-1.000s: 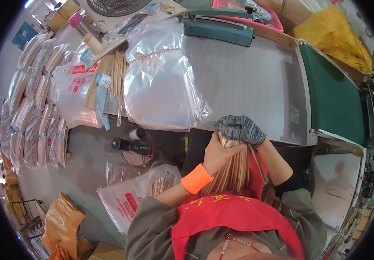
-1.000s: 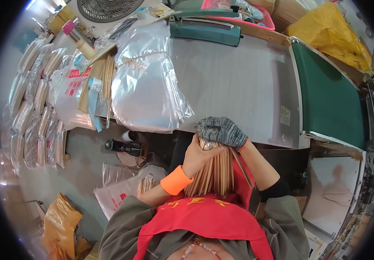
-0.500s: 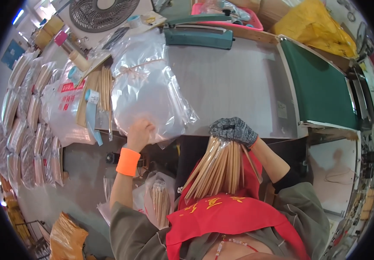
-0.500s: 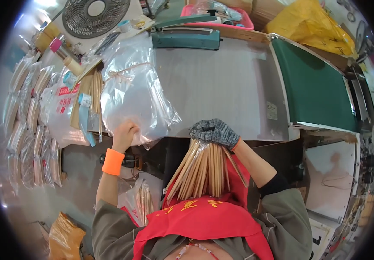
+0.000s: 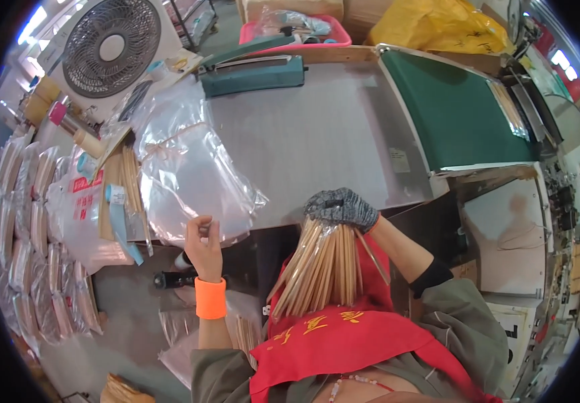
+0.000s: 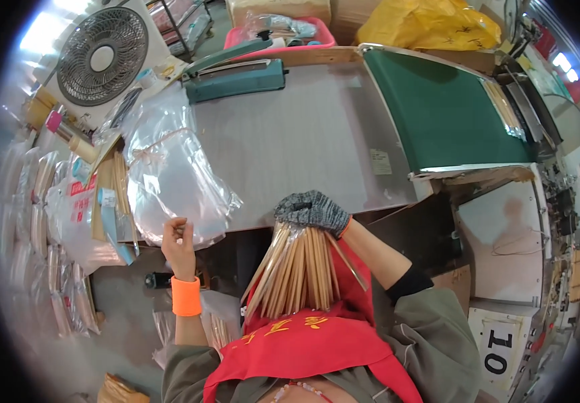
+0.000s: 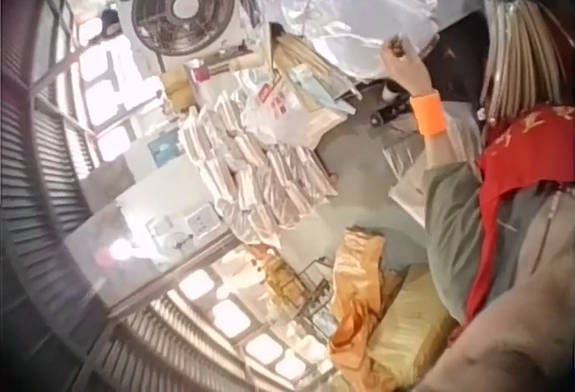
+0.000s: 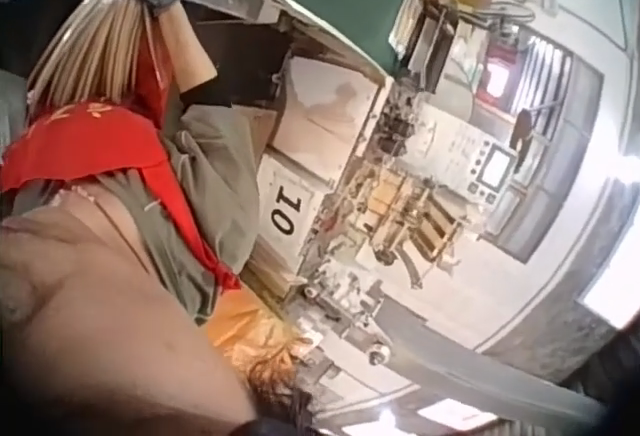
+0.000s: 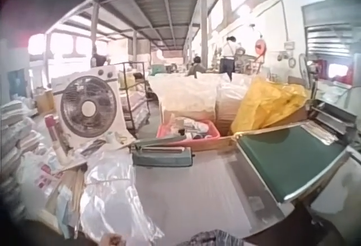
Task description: Gathering and packaging bunches of wooden skewers into plastic bags at a warehouse station.
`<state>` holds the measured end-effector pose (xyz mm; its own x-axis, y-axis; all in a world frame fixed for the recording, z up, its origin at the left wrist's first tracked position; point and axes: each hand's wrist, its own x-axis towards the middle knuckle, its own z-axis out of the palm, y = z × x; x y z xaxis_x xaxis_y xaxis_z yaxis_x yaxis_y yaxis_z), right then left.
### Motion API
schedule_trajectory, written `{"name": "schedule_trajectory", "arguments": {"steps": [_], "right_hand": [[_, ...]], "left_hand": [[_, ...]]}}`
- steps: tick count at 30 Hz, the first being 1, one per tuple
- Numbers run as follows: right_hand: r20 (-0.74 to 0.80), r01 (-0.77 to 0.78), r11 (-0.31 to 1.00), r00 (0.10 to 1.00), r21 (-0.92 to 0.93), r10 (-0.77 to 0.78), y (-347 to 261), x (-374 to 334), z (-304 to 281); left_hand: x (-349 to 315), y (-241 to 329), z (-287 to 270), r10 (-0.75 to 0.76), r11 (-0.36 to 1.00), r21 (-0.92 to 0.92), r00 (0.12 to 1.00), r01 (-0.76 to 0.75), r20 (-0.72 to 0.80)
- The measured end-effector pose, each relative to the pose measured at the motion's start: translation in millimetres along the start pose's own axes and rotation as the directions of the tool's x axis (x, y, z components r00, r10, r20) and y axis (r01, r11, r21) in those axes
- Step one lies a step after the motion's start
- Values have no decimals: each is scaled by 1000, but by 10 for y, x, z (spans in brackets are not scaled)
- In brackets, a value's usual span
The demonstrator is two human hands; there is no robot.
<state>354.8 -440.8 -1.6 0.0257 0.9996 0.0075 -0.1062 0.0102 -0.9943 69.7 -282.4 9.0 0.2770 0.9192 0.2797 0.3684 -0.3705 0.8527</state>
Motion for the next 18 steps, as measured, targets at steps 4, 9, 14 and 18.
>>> {"name": "schedule_trajectory", "arguments": {"steps": [4,9,14,18], "right_hand": [[-1,-74,997,997,26,74,20,122,112],[34,-66,998,997,-8,66,49,180,127],[89,-92,995,991,-37,95,79,215,84],[177,17,988,984,-153,10,62,360,187]], "left_hand": [[-22,-516,-113,351,828,399,919,-394,180],[179,-624,-169,338,855,298,893,-423,299],[206,-204,559,502,771,289,820,-568,273],[-30,18,1113,550,788,130,782,-602,292]]}}
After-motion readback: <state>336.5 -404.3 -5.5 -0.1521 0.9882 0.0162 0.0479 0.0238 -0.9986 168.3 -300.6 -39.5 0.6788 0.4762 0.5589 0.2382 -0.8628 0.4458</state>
